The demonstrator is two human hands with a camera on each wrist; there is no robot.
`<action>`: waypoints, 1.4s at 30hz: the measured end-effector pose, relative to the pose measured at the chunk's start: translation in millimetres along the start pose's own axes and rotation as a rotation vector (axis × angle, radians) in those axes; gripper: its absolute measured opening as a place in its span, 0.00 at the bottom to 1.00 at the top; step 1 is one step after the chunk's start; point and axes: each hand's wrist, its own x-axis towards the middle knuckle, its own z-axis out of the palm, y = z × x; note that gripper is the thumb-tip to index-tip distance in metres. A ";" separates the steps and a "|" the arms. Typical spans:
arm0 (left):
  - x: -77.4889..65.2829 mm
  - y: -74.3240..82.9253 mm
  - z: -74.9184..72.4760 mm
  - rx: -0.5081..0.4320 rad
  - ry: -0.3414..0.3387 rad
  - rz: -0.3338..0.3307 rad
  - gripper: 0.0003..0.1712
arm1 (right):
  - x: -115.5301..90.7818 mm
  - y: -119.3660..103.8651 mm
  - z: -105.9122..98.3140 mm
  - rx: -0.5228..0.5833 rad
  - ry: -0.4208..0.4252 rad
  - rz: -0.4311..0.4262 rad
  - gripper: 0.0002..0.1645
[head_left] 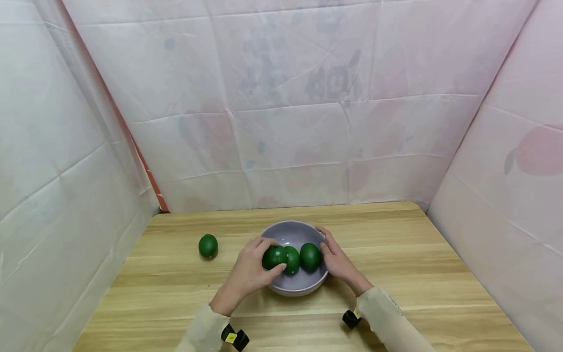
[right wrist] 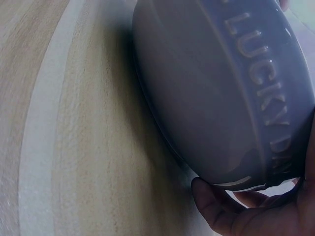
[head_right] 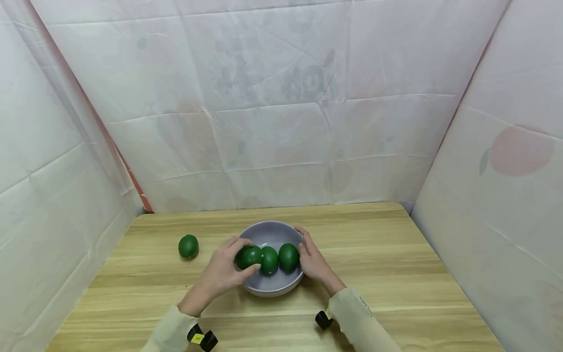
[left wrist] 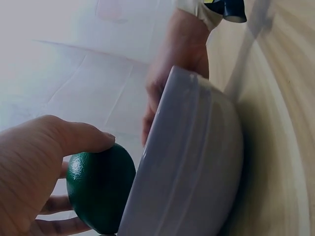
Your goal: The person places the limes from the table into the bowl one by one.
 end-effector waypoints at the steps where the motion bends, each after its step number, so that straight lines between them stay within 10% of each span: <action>1: 0.2 1.2 1.3 0.004 -0.010 0.001 0.27 | 0.1 0.1 0.1 0.000 0.000 0.000 0.31; 42: 0.3 13.0 36.3 0.036 -0.227 -0.004 0.25 | -3.1 -1.3 0.4 -0.005 0.002 -0.002 0.30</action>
